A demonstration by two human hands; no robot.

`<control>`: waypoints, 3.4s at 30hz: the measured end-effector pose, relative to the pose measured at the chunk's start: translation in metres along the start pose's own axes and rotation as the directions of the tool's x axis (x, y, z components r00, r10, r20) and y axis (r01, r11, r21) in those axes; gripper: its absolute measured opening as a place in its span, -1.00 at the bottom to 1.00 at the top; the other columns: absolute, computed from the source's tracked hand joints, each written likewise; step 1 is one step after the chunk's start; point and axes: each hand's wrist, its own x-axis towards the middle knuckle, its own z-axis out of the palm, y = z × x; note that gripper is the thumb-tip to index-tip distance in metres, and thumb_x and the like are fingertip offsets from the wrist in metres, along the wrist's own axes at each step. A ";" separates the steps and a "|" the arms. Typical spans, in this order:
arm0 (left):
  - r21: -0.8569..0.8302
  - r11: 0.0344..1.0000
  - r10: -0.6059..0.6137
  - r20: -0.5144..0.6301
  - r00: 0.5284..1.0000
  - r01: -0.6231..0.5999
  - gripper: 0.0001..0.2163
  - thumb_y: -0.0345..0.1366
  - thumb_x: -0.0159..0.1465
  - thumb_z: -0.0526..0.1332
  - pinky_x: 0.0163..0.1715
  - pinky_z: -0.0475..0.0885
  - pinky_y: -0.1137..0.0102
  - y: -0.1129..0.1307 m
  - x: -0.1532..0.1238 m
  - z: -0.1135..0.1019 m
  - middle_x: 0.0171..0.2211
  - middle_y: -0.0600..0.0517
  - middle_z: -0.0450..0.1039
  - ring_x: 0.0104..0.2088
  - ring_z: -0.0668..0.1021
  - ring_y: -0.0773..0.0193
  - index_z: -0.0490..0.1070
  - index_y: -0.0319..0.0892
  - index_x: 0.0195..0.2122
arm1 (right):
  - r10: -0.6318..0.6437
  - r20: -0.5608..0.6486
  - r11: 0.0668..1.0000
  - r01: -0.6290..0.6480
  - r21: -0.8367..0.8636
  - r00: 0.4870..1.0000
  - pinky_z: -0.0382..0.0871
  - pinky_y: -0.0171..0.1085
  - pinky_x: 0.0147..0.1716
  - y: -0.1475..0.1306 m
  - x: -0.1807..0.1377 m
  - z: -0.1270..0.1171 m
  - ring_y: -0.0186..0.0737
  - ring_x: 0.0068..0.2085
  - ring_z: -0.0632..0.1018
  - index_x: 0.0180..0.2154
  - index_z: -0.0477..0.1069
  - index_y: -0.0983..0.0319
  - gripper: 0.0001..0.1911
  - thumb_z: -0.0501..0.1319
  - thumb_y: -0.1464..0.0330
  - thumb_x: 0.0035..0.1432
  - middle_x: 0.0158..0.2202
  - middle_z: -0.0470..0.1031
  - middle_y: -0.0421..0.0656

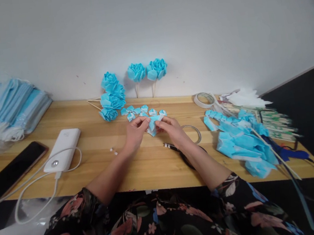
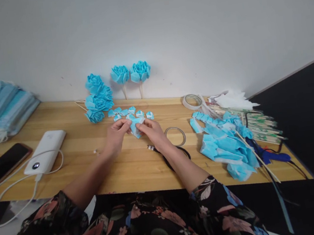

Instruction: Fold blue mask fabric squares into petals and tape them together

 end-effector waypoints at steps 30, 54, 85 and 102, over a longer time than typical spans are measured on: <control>0.113 0.993 -0.046 0.187 0.981 0.025 -0.75 -0.14 0.07 0.43 -0.39 0.35 0.45 -0.007 0.005 -0.005 -0.54 0.12 0.42 -0.48 0.43 0.38 0.48 -0.21 -0.45 | -0.305 0.123 0.775 0.321 -0.544 0.944 0.23 -0.27 -0.38 -0.001 0.007 -0.017 -0.28 -0.44 0.35 -0.53 0.30 0.17 -0.78 0.24 0.22 0.06 -0.53 0.36 -0.26; -0.287 0.897 -0.313 0.128 0.941 0.337 -0.74 -0.29 0.06 0.47 -0.44 0.39 0.43 0.010 0.009 -0.006 -0.54 0.10 0.47 -0.55 0.49 0.40 0.38 -0.21 -0.43 | -0.715 0.324 0.312 0.698 -0.645 0.619 0.45 0.02 0.09 -0.003 0.011 -0.028 -0.01 0.11 0.51 0.03 0.48 0.06 -0.71 0.23 0.39 0.27 0.09 0.55 -0.09; -0.179 0.951 -0.234 0.111 0.966 0.251 -0.75 -0.24 0.04 0.49 -0.35 0.41 0.44 0.008 0.002 -0.002 -0.53 0.12 0.43 -0.48 0.47 0.40 0.45 -0.23 -0.45 | -0.324 0.068 0.894 0.328 -0.305 0.944 0.45 -0.23 -0.26 0.006 0.009 -0.011 -0.27 -0.36 0.52 -0.41 0.44 0.17 -0.78 0.36 0.18 0.04 -0.35 0.55 -0.22; -0.123 0.970 -0.193 0.131 0.972 0.209 -0.72 -0.16 0.00 0.50 -0.36 0.42 0.43 -0.001 0.004 -0.005 -0.49 0.10 0.48 -0.47 0.47 0.39 0.51 -0.22 -0.42 | -0.194 0.104 0.967 0.208 -0.147 0.975 0.43 -0.25 -0.27 0.011 0.014 -0.012 -0.30 -0.38 0.52 -0.01 0.47 0.19 -0.51 0.37 0.18 0.01 -0.41 0.52 -0.29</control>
